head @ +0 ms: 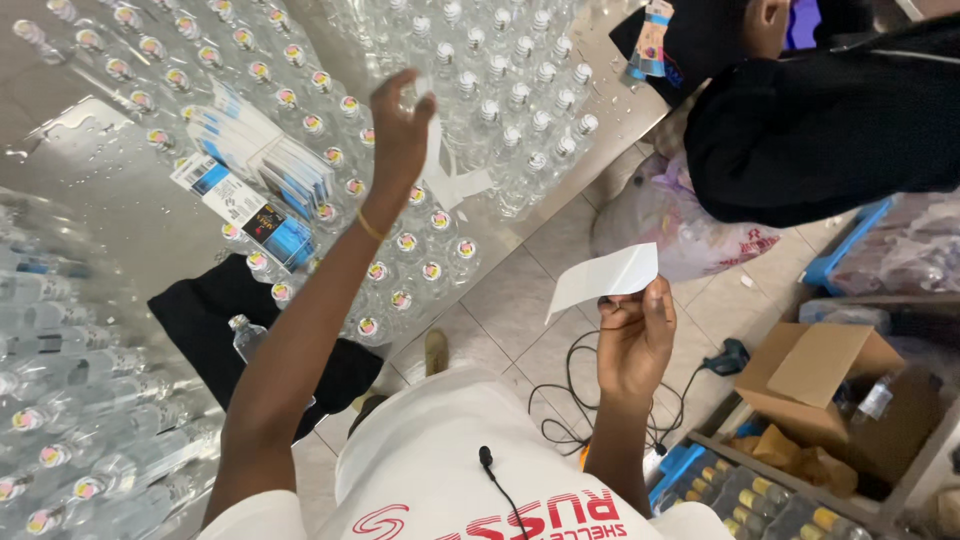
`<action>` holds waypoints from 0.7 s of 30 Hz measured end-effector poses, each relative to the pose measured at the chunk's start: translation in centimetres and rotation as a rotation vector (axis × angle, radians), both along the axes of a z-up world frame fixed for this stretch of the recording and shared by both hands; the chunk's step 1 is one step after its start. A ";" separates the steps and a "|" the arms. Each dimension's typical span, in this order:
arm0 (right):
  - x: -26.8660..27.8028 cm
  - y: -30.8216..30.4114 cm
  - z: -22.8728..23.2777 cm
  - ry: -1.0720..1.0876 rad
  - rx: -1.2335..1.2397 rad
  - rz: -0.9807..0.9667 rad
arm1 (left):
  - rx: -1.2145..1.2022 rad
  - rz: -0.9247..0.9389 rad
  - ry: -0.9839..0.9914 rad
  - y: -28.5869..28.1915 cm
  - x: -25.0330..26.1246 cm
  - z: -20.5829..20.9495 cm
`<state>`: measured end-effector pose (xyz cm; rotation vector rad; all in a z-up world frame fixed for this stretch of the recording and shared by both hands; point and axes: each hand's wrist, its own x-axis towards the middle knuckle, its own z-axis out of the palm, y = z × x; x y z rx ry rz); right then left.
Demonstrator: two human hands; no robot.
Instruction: The person picks up clear plastic bottles from a metal table and applies rectangular labels to them. They peel the backing from the labels, wrap them around the bottles, and smooth them down before placing the labeled bottles back on the table.
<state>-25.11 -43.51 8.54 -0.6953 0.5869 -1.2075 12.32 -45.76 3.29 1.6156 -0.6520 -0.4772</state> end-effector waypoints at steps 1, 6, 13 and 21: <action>0.5 -0.4 -0.1 -0.007 -0.004 0.015 | -0.004 0.015 -0.007 3.0 -2.2 2.6; 4.2 -0.7 1.4 -0.101 0.019 0.217 | -0.325 -0.366 0.015 15.3 -12.6 10.8; 7.5 2.7 -1.1 0.131 -0.107 0.271 | -0.361 -0.305 0.090 18.2 -17.9 6.9; 10.9 9.8 4.0 0.295 -0.535 0.265 | -0.431 -0.021 0.723 22.7 -14.1 2.2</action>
